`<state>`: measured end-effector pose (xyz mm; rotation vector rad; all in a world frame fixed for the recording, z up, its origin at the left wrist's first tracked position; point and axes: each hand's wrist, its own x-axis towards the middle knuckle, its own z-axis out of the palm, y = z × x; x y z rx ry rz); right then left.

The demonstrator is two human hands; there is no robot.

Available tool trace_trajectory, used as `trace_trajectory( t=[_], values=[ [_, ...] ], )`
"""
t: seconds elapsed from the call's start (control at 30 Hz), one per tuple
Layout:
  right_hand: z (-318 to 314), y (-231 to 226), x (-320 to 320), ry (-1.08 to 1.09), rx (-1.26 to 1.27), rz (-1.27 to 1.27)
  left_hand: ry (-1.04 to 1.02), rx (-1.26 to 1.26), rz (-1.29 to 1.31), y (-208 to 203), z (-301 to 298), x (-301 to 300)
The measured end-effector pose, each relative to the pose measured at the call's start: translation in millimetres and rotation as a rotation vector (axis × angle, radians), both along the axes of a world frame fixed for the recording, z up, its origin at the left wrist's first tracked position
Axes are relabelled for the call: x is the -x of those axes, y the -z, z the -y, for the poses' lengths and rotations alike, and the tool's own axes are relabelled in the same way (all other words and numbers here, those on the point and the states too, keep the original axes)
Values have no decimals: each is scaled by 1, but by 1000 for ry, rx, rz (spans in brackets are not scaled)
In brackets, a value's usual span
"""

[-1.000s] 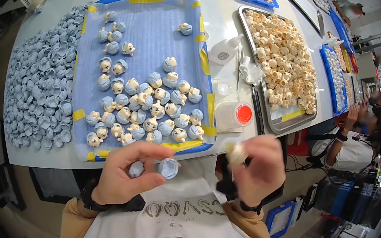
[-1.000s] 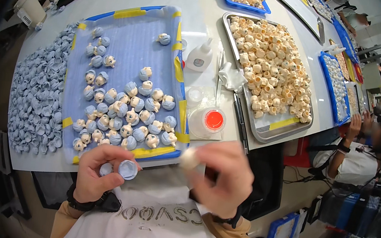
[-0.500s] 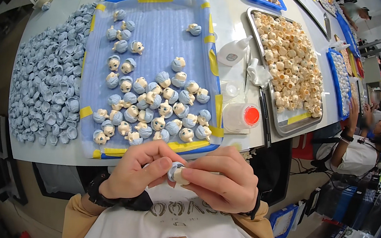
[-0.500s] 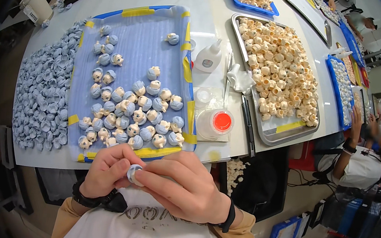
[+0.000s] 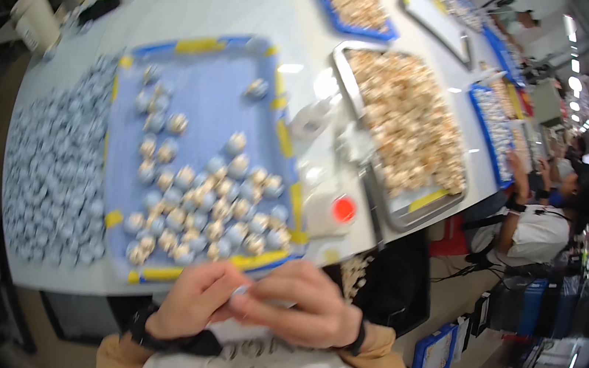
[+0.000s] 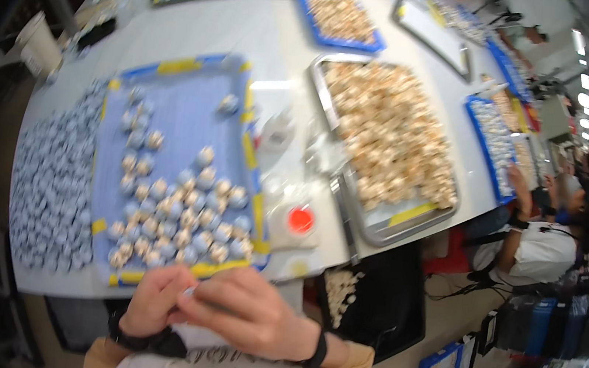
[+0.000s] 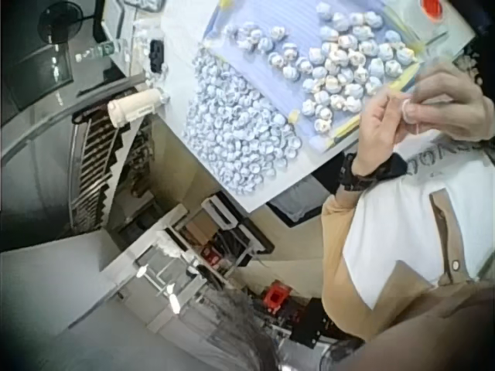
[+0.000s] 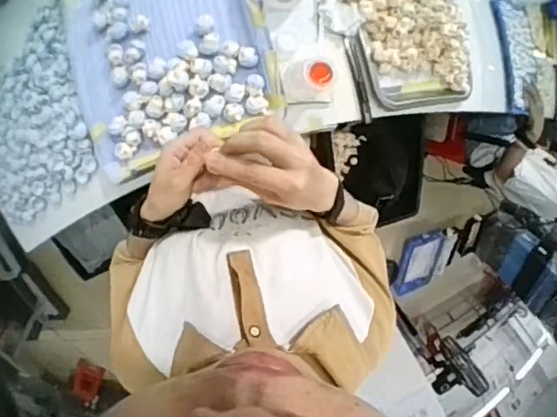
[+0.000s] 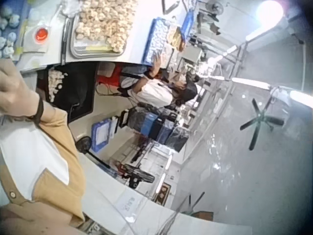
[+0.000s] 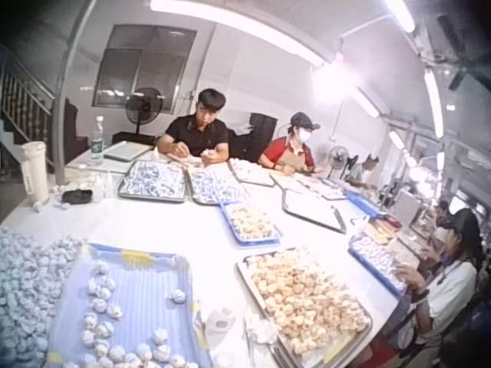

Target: The person assembles small, light-blue and white plastic components at a workstation. They pick up a blue base and a white head, apply a small amount of adhesive from a bottle, and press the parts together. The completed figures are placed onto a blue tray, while other workers are visible in the background performing similar tasks.

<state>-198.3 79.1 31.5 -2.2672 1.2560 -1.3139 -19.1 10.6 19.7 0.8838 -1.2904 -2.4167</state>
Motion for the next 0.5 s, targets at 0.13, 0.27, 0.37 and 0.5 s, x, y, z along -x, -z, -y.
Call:
trace_trajectory(
  t=[0.13,0.27,0.37,0.5],
  values=[
    [6,5,-11,105,57,17,-20,-40,42,8,-3,-5],
    [3,10,-16,174,99,-19,-72,-94,-22,3,-5,3],
    [0,12,-17,194,109,-36,-190,-94,-83,-3,-16,10],
    [-1,17,-18,226,132,-30,-159,-54,-84,2,-15,4]
  ],
)
